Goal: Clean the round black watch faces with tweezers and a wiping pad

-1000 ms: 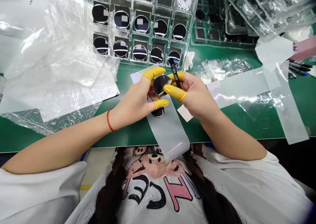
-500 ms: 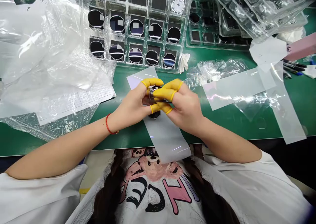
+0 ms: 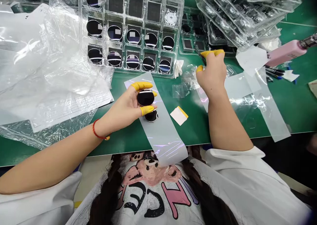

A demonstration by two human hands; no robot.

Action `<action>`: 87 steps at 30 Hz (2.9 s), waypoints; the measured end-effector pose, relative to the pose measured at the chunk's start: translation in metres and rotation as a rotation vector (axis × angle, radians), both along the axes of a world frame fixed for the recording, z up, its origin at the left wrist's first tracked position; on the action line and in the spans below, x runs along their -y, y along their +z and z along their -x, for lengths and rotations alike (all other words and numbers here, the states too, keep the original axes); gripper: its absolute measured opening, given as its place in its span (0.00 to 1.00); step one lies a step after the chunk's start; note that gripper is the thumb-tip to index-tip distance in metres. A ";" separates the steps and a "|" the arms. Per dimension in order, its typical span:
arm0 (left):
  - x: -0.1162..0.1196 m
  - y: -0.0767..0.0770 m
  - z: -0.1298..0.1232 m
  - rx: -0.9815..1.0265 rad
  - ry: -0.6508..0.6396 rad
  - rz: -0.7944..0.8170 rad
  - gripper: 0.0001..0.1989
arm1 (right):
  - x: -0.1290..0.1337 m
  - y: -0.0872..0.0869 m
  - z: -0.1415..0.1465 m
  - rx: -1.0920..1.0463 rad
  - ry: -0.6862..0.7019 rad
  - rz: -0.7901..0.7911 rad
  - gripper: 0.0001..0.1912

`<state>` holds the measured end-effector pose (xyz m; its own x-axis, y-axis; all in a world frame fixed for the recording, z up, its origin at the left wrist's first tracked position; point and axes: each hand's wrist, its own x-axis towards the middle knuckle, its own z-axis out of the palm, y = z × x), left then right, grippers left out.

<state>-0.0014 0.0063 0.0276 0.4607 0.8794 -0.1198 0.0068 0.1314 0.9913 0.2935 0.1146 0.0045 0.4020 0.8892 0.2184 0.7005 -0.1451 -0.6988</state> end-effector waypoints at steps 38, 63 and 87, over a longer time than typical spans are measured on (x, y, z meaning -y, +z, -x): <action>0.009 -0.002 -0.002 -0.079 -0.008 -0.113 0.23 | 0.105 0.016 0.099 0.494 0.953 -0.522 0.16; 0.005 0.002 0.001 -0.169 -0.078 -0.169 0.22 | 0.108 0.026 0.097 0.553 1.047 -0.561 0.12; 0.002 0.016 0.011 -0.143 -0.063 -0.078 0.25 | 0.095 0.023 0.087 0.370 1.097 -0.553 0.15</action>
<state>-0.0126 0.0042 0.0432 0.4986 0.8585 -0.1200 0.1540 0.0485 0.9869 0.2069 0.0197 0.0274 -0.6431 0.4709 0.6039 0.4332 0.8740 -0.2202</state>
